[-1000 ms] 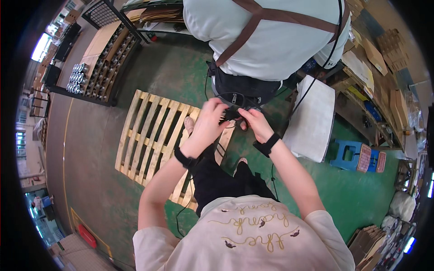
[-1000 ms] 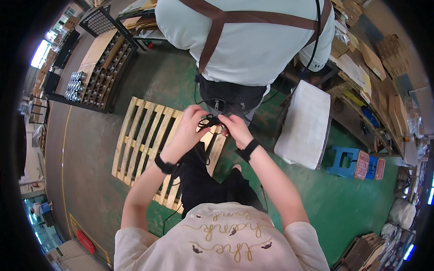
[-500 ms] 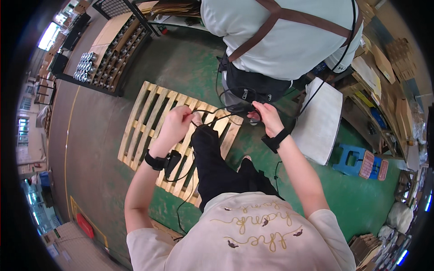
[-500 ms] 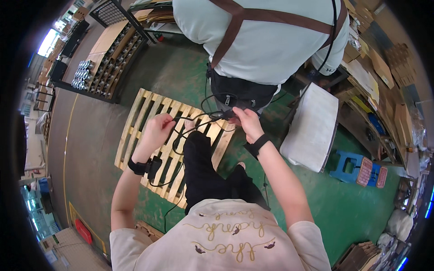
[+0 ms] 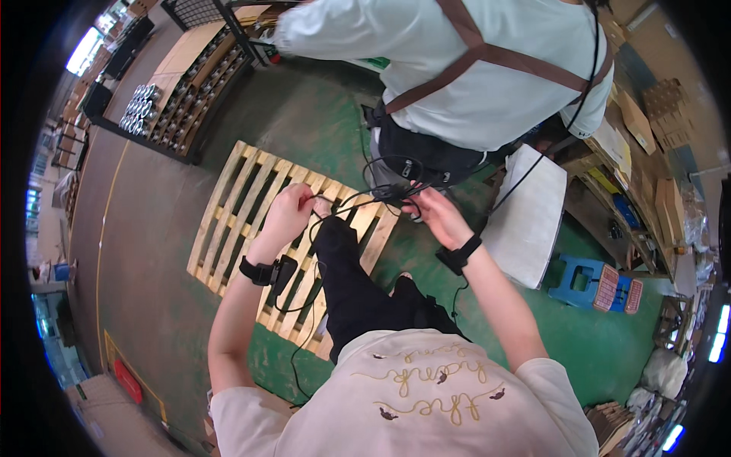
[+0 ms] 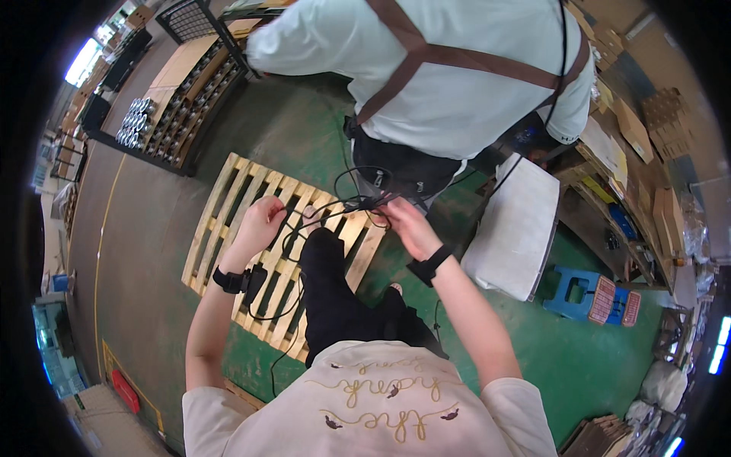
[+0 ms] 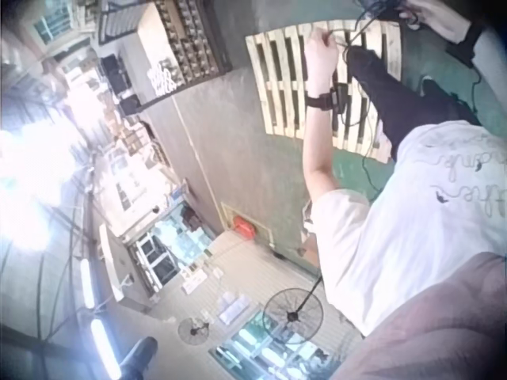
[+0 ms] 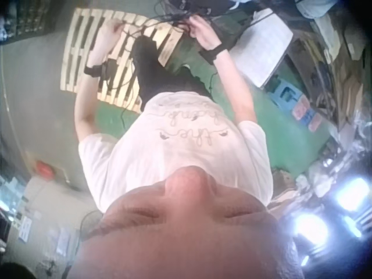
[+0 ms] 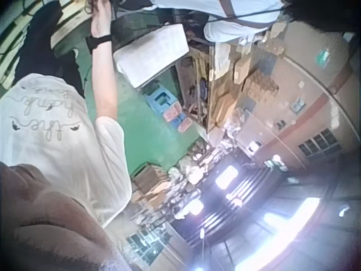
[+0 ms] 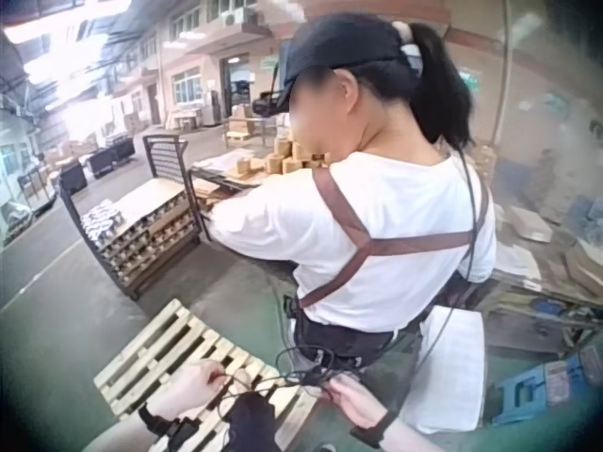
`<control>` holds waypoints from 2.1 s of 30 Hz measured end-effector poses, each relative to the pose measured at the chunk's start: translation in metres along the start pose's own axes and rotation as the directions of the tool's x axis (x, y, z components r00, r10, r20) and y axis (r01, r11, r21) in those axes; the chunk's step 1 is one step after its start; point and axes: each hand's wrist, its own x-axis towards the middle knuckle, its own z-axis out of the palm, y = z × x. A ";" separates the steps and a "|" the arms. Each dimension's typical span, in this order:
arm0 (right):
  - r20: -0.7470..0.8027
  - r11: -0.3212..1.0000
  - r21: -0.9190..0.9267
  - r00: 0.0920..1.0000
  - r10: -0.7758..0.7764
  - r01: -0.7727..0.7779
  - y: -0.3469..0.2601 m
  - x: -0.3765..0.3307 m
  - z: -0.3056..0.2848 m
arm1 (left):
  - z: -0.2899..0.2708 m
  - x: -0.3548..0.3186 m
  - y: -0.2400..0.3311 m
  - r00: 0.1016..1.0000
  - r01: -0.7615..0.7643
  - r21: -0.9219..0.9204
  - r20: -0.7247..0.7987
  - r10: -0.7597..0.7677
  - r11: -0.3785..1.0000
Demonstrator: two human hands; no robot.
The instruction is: Attaching motion capture sensors and cables to oneself and a colleague.
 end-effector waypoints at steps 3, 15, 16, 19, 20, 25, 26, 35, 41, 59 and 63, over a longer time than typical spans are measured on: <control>-0.070 0.998 0.070 0.998 0.008 -0.003 0.008 -0.012 0.006 | 0.004 -0.004 0.001 0.997 -0.005 0.131 0.073 -0.005 0.991; -0.385 0.954 -0.263 0.922 0.030 -0.141 0.012 -0.010 0.008 | 0.089 0.081 0.085 0.896 -0.426 -0.055 0.114 0.429 0.903; -0.397 0.964 -0.240 0.918 0.010 -0.114 0.011 -0.011 0.009 | 0.095 0.082 0.084 0.893 -0.436 -0.046 0.096 0.439 0.899; -0.381 0.949 -0.294 0.924 -0.008 -0.113 0.010 -0.013 0.008 | 0.102 0.078 0.077 0.929 -0.356 -0.053 0.088 0.360 0.933; -0.389 0.951 -0.286 0.921 -0.002 -0.119 0.010 -0.013 0.008 | 0.104 0.076 0.073 0.929 -0.354 -0.057 0.099 0.358 0.934; -0.392 0.963 -0.258 0.920 -0.028 -0.081 0.007 -0.019 0.006 | 0.101 0.049 0.084 0.927 -0.242 -0.130 0.261 0.268 0.962; -0.373 0.964 -0.247 0.928 -0.004 -0.094 0.004 -0.021 0.006 | 0.099 0.042 0.083 0.898 -0.231 -0.106 0.359 0.254 0.967; -0.240 0.606 -0.792 0.949 -0.204 -0.070 0.047 -0.047 -0.030 | 0.070 0.053 0.066 0.916 0.009 -0.226 0.391 0.083 0.974; -0.091 0.519 -0.854 0.968 -0.235 0.046 0.025 -0.068 -0.060 | 0.063 0.064 0.063 0.887 0.057 -0.239 0.458 0.061 0.969; -0.146 0.993 0.000 0.983 0.114 -0.116 0.013 -0.076 -0.067 | 0.051 0.080 0.052 0.870 0.062 -0.322 0.481 0.107 0.945; 0.054 0.140 -0.968 0.719 -0.693 0.207 0.045 -0.032 -0.049 | 0.042 0.081 0.044 0.846 0.114 -0.249 0.532 0.037 0.962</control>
